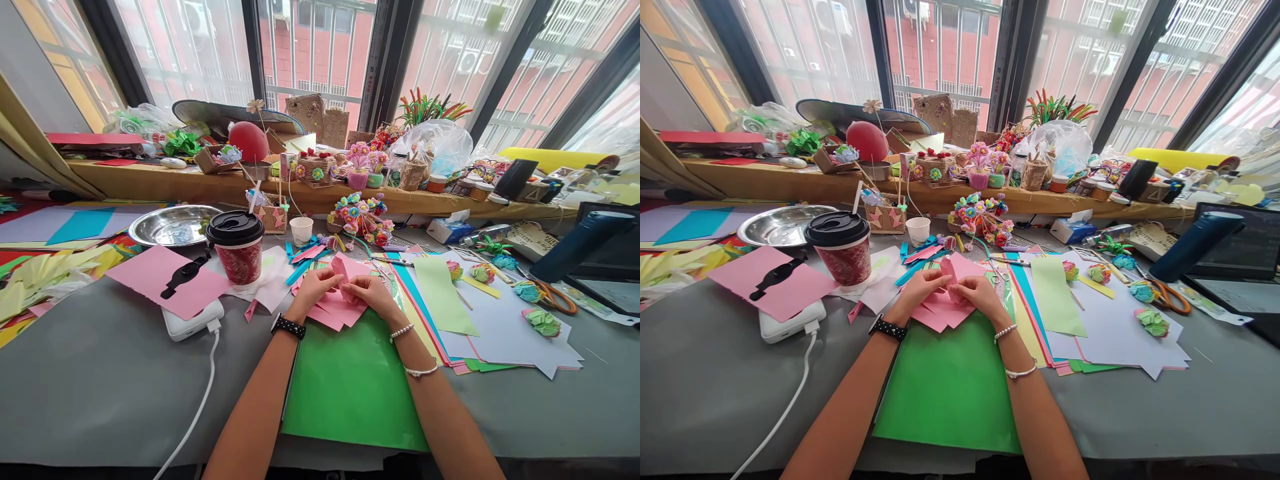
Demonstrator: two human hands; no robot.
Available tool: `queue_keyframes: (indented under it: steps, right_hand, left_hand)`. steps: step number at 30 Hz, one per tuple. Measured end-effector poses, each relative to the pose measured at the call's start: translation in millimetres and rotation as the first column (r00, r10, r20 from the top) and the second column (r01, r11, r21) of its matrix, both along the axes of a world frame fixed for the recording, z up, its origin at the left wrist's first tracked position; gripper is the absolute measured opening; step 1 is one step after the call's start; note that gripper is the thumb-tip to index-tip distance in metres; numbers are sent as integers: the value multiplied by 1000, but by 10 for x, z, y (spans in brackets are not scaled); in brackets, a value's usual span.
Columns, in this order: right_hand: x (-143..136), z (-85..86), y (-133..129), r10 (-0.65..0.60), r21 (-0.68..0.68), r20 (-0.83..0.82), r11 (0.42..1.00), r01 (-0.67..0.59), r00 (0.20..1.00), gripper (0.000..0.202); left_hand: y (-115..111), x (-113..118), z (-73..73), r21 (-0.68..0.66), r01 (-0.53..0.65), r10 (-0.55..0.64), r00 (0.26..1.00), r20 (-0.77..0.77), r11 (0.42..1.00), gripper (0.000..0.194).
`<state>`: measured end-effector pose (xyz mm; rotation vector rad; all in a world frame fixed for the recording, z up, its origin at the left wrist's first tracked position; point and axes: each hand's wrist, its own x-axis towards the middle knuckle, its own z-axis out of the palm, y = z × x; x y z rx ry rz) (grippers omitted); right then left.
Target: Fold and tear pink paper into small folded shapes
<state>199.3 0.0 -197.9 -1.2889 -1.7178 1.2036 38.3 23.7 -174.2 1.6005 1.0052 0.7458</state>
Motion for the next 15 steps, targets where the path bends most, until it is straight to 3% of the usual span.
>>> queue_keyframes:
  steps: [15]
  right_hand:
    - [-4,6,5,-9,-44,-77,999,6,997,26]
  left_hand:
    - [22,-7,-28,-67,-123,127,990,54,990,29]
